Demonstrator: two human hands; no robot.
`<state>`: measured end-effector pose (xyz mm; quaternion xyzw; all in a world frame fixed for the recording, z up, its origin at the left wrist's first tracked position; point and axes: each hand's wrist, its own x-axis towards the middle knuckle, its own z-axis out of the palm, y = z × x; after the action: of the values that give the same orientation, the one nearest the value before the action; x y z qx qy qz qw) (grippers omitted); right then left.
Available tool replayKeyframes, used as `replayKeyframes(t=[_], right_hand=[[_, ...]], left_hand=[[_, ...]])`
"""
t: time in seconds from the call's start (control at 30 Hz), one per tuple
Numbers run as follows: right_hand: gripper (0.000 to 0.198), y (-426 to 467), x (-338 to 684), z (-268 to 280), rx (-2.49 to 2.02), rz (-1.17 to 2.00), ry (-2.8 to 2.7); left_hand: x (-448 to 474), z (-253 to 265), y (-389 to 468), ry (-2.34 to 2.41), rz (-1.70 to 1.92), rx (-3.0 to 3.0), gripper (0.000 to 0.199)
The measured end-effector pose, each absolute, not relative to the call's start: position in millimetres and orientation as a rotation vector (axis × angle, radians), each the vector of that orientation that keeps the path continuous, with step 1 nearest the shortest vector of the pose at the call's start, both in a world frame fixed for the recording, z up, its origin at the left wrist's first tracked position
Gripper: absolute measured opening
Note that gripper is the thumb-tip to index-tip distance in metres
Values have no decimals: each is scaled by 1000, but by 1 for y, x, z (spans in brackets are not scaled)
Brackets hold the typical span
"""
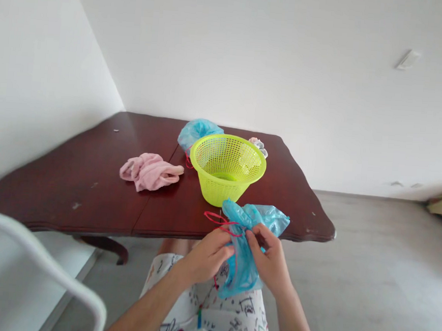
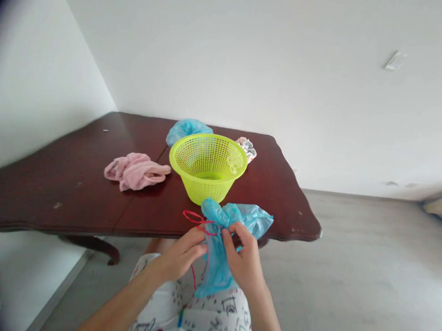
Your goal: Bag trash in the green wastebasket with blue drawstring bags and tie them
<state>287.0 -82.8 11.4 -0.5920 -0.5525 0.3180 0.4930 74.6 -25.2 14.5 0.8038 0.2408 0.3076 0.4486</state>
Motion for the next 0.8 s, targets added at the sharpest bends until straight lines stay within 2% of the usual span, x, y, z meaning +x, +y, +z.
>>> replayKeyframes(t=[0.17, 0.27, 0.4, 0.6, 0.7, 0.8], right_hand=[[53, -82, 290, 11, -1369, 822, -1298], [57, -86, 293, 11, -1317, 856, -1217], [52, -87, 298, 12, -1222, 852, -830], [46, -80, 317, 14, -1014, 821, -256], [47, -79, 320, 15, -1066, 900, -251], [54, -80, 312, 18, -1125, 1020, -376]], left_hand=[[69, -1, -27, 745, 888, 1686, 49], [73, -6, -27, 890, 855, 1622, 37], [67, -6, -26, 911, 903, 1438, 37], [22, 13, -25, 1104, 781, 1735, 34], [4, 23, -23, 1117, 909, 1877, 32], [4, 33, -22, 943, 1051, 1960, 47]])
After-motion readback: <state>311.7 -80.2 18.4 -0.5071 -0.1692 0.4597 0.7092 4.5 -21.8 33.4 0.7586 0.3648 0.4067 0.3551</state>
